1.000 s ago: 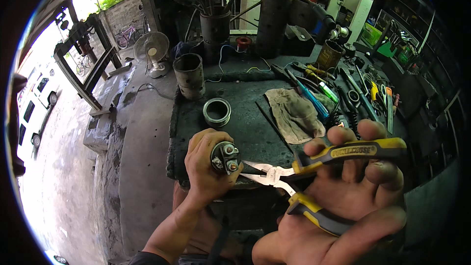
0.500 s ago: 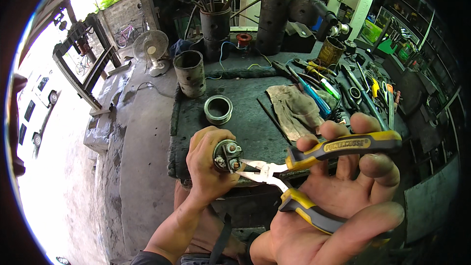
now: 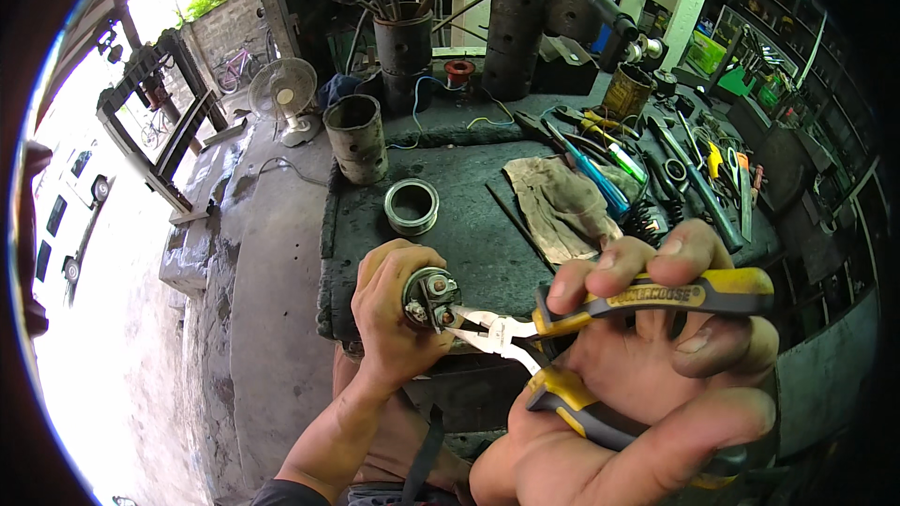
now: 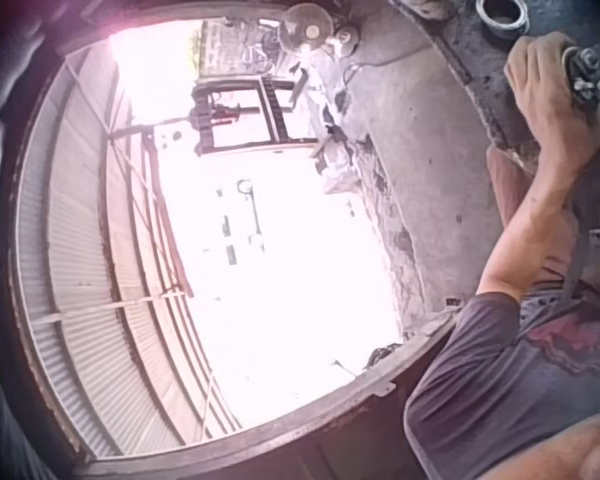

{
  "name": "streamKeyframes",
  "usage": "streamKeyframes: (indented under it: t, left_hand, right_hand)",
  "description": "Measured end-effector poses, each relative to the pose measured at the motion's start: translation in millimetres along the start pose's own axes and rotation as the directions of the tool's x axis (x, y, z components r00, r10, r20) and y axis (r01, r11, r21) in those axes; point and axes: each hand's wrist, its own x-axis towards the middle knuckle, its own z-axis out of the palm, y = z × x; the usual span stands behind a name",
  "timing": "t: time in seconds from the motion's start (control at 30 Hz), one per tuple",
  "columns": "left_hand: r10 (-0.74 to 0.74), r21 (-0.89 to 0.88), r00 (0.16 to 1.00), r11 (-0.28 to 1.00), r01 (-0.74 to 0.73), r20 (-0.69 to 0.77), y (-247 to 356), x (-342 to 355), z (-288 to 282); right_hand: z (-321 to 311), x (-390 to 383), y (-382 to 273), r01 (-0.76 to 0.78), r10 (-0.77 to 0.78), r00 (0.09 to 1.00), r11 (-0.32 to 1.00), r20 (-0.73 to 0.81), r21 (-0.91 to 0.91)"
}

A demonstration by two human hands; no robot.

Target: The person uses pliers to manipulate a small cylindrical mechanical part at a workbench, then moves to a hydraulic press to press a ring into the part. The person handles the part and tools throughout the sequence.

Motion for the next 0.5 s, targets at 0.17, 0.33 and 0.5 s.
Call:
streamKeyframes:
  t: [0.17, 0.33, 0.5]
  left_hand:
    - [-0.033, -0.017, 0.999, 0.999, 0.033, 0.008, 1, 1, -1]
    - [-0.052, -0.044, 0.999, 0.998, 0.053, 0.011, 2, 3, -2]
    - [-0.043, -0.021, 0.999, 0.999, 0.044, 0.023, 0, 2, 0]
  right_hand:
    - [-13, 19, 7, -0.056, 0.034, 0.963, 0.996, 0.266, 0.075]
    - [-26, 44, 15, -0.189, 0.081, 0.842, 0.97, 0.533, 0.15]
    - [-25, 78, 33, -0.472, -0.05, 0.607, 0.78, 0.794, 0.41]
